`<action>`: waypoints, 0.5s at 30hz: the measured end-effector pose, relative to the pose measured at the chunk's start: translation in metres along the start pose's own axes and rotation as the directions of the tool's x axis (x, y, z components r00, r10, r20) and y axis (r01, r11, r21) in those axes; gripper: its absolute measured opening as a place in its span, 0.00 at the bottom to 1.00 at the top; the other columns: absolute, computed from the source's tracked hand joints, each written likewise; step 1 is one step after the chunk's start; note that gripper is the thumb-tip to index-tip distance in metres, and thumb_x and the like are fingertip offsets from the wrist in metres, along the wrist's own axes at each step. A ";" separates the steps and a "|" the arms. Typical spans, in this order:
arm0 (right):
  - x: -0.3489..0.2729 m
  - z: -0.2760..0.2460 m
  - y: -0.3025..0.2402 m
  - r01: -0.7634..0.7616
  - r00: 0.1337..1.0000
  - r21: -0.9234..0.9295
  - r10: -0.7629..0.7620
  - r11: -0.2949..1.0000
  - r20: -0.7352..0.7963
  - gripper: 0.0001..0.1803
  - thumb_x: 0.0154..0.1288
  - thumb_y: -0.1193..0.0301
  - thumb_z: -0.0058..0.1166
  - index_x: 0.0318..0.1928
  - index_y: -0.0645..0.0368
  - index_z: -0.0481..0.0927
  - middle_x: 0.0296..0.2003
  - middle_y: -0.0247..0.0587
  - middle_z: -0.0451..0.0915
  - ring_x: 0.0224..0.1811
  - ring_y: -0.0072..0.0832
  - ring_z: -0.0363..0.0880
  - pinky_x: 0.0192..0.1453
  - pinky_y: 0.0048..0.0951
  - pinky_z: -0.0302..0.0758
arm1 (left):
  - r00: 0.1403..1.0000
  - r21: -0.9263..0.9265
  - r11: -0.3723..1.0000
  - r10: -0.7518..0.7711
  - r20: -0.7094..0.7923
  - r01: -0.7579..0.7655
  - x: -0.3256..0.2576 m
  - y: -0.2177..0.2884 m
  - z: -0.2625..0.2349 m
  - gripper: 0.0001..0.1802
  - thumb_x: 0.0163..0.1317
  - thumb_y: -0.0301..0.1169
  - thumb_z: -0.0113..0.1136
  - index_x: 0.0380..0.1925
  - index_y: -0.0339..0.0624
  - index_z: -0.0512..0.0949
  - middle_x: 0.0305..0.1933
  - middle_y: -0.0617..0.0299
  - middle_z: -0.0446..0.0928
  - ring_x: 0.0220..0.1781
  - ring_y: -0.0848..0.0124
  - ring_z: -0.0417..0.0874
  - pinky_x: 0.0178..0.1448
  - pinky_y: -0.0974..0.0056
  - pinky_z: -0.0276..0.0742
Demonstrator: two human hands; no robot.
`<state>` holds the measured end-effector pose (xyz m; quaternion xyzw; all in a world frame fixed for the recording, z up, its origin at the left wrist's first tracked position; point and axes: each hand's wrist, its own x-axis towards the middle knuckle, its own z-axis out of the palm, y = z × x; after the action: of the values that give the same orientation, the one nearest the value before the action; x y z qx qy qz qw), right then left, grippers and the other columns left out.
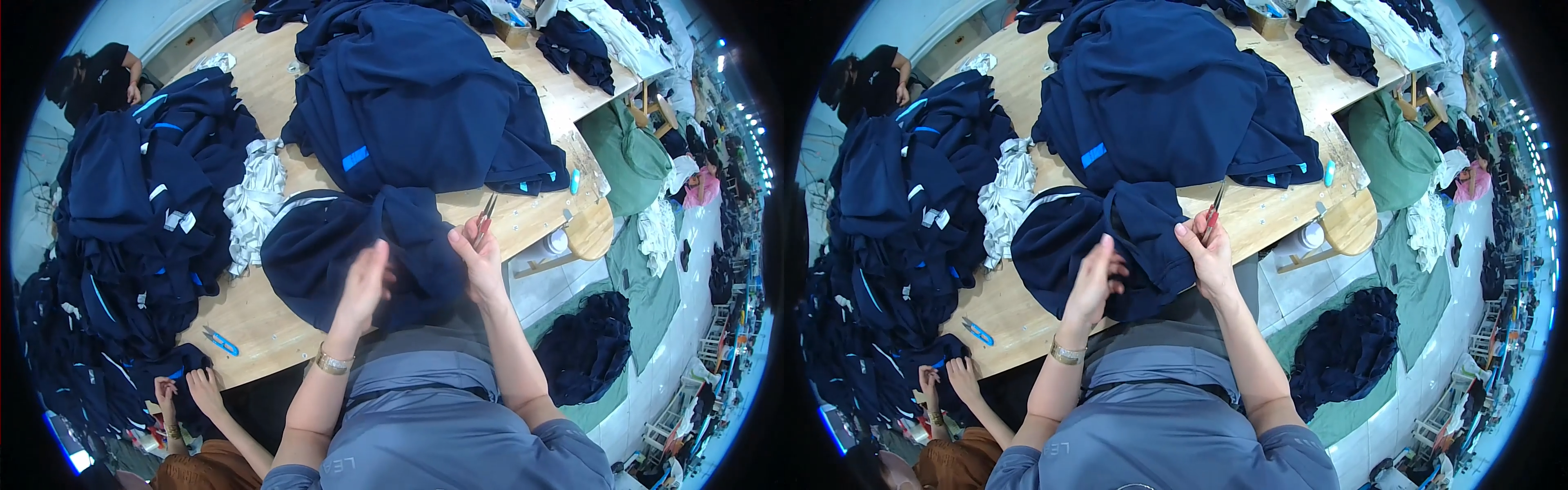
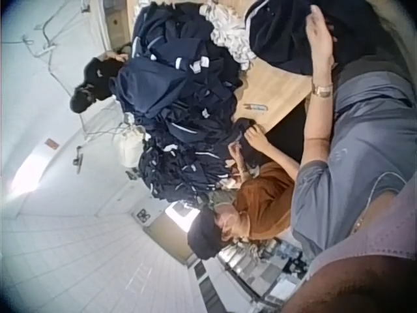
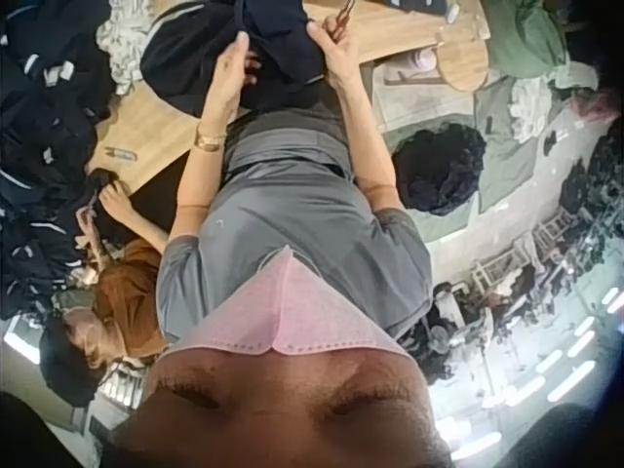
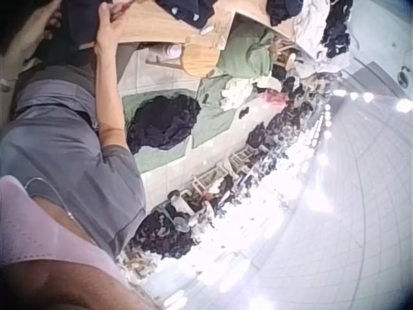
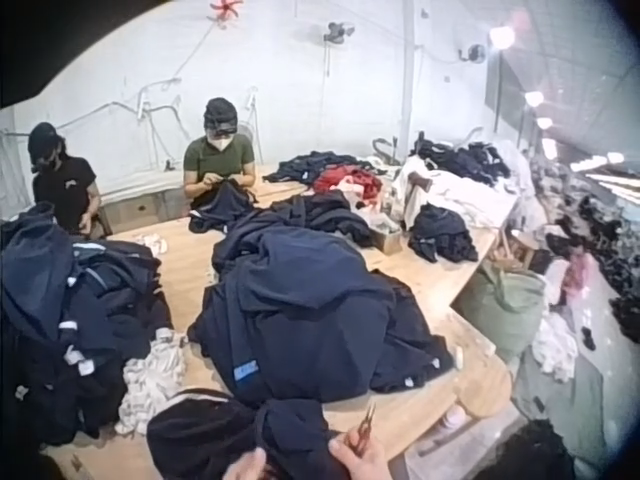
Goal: Trimming excess threads and checking tags on blue garments using thread snips.
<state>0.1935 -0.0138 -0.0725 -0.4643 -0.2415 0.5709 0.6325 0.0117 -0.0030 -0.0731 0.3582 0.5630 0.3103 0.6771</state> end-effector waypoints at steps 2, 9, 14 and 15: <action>-0.002 0.002 0.002 0.029 0.999 0.046 -0.031 0.999 0.034 0.16 0.60 0.79 0.56 0.31 0.52 0.60 0.28 0.30 0.70 0.30 0.14 0.68 0.37 0.15 0.67 | 0.988 0.138 0.990 -0.010 0.156 -0.012 0.000 -0.004 0.003 0.22 0.64 0.53 0.50 0.34 0.44 0.72 0.28 0.69 0.70 0.29 0.80 0.70 0.25 0.77 0.64; 0.006 -0.002 0.001 0.105 0.993 -0.036 -0.107 0.994 -0.043 0.15 0.61 0.80 0.55 0.31 0.52 0.60 0.26 0.28 0.69 0.29 0.12 0.66 0.34 0.13 0.65 | 0.952 -0.600 0.799 0.218 0.217 -0.046 -0.004 0.019 0.003 0.05 0.69 0.33 0.46 0.35 0.46 0.68 0.36 0.62 0.78 0.43 0.71 0.80 0.32 0.66 0.82; 0.006 -0.002 -0.007 0.115 0.982 0.006 -0.113 0.993 -0.148 0.14 0.61 0.81 0.53 0.30 0.51 0.61 0.25 0.26 0.67 0.28 0.13 0.66 0.32 0.14 0.64 | 0.941 -0.649 0.723 0.337 0.033 -0.236 -0.001 0.026 -0.003 0.09 0.70 0.37 0.44 0.43 0.46 0.68 0.44 0.58 0.74 0.50 0.68 0.77 0.46 0.60 0.80; 0.005 0.000 -0.007 0.113 0.984 0.105 -0.096 0.988 -0.151 0.14 0.62 0.81 0.53 0.30 0.51 0.61 0.25 0.26 0.66 0.27 0.13 0.67 0.31 0.15 0.65 | 0.933 -0.547 0.760 0.330 -0.143 -0.352 -0.001 0.028 0.004 0.10 0.70 0.36 0.44 0.45 0.45 0.68 0.47 0.57 0.72 0.53 0.68 0.74 0.50 0.60 0.78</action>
<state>0.1979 -0.0086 -0.0672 -0.4549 -0.1864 0.5144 0.7027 0.0148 0.0109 -0.0488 0.2326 0.3842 0.5870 0.6736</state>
